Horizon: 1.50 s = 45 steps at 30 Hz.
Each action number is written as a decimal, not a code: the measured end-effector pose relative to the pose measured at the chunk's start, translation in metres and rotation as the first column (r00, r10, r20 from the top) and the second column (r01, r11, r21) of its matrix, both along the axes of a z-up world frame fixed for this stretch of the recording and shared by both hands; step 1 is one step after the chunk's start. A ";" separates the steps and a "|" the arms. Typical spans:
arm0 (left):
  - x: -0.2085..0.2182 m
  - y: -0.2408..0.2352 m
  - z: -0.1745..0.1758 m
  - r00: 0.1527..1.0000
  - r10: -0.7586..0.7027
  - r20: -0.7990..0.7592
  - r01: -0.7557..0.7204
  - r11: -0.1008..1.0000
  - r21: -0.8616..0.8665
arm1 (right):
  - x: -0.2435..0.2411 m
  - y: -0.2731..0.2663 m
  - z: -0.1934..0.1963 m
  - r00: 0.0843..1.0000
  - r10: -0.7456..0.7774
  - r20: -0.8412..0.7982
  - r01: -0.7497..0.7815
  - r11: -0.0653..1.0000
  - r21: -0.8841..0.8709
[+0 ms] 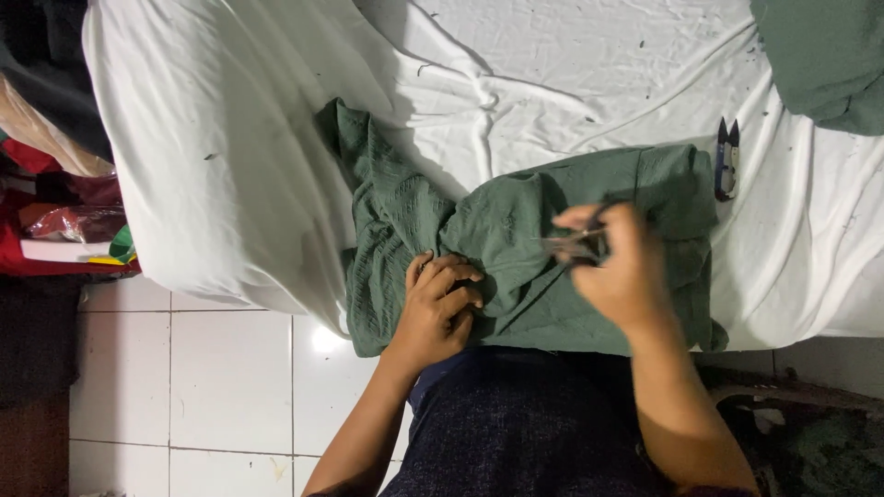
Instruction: Trimming and cutting a green fabric garment using small scissors on a white work surface.
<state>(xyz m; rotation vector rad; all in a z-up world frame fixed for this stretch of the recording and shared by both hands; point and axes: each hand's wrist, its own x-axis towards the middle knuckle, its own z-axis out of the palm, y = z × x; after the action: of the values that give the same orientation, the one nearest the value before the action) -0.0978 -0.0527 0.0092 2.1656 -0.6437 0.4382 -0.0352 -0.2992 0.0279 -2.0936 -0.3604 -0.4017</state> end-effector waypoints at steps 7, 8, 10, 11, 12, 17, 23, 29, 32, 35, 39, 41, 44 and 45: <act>0.000 0.003 0.002 1.000 -0.012 0.016 0.013 0.999 -0.029 | 0.019 0.034 -0.056 0.999 0.006 0.031 0.003 0.963 -0.271; 0.000 0.005 0.005 1.000 -0.023 0.002 0.023 0.998 -0.061 | 0.016 0.030 -0.045 0.996 0.048 -0.070 -0.045 0.998 0.045; -0.002 0.007 0.004 0.999 -0.029 -0.025 0.027 0.995 -0.095 | 0.005 0.007 -0.031 0.978 0.123 -0.167 -0.057 0.932 0.357; 0.000 0.009 0.000 0.999 -0.027 -0.048 0.019 0.988 -0.153 | 0.000 -0.010 -0.026 0.941 0.260 -0.218 -0.047 0.738 0.673; 0.002 0.011 -0.003 0.997 -0.025 -0.071 0.010 0.978 -0.209 | -0.004 -0.028 -0.022 0.891 0.401 -0.213 0.013 0.446 0.895; 0.038 0.014 0.023 0.986 0.148 -0.076 -0.153 0.986 -0.065 | -0.038 -0.106 -0.001 0.780 0.253 -0.572 -0.020 0.924 0.382; 0.090 -0.007 0.004 0.911 0.392 -0.131 -0.339 0.890 0.306 | -0.055 -0.095 0.001 0.884 -0.299 -0.358 0.280 0.954 -0.105; 0.085 -0.004 -0.001 0.945 0.326 -0.015 -0.323 0.941 0.102 | -0.030 -0.053 0.004 0.966 -0.014 -0.257 0.046 0.992 0.117; 0.054 0.013 0.026 0.983 0.182 0.011 -0.181 0.982 -0.047 | -0.019 -0.041 0.002 0.969 -0.040 -0.244 0.059 0.996 0.072; 0.016 0.040 0.061 0.958 -0.134 -0.254 0.110 0.988 -0.108 | -0.017 -0.055 0.000 0.956 -0.112 -0.272 0.129 0.991 0.043; -0.032 0.070 0.060 0.525 0.113 -0.843 0.205 0.945 0.254 | -0.026 -0.084 0.018 0.854 -0.259 -0.450 0.237 0.966 -0.107; -0.041 0.078 0.047 0.613 0.113 -0.782 0.130 0.962 0.242 | -0.035 -0.102 0.017 0.831 -0.296 -0.470 0.205 0.950 -0.236; -0.039 0.077 0.042 0.725 0.176 -0.665 -0.069 0.981 0.184 | -0.050 -0.109 0.022 0.775 -0.321 -0.544 0.111 0.917 -0.383; -0.035 0.074 0.042 0.750 0.229 -0.621 -0.184 0.973 0.137 | -0.053 -0.109 0.024 0.736 -0.317 -0.598 0.061 0.911 -0.408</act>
<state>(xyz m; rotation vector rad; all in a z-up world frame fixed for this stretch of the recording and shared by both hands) -0.1326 0.0211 0.0513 2.2651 -0.0316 -0.2248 -0.0883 -0.4082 0.0518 -2.4844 0.2329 0.3340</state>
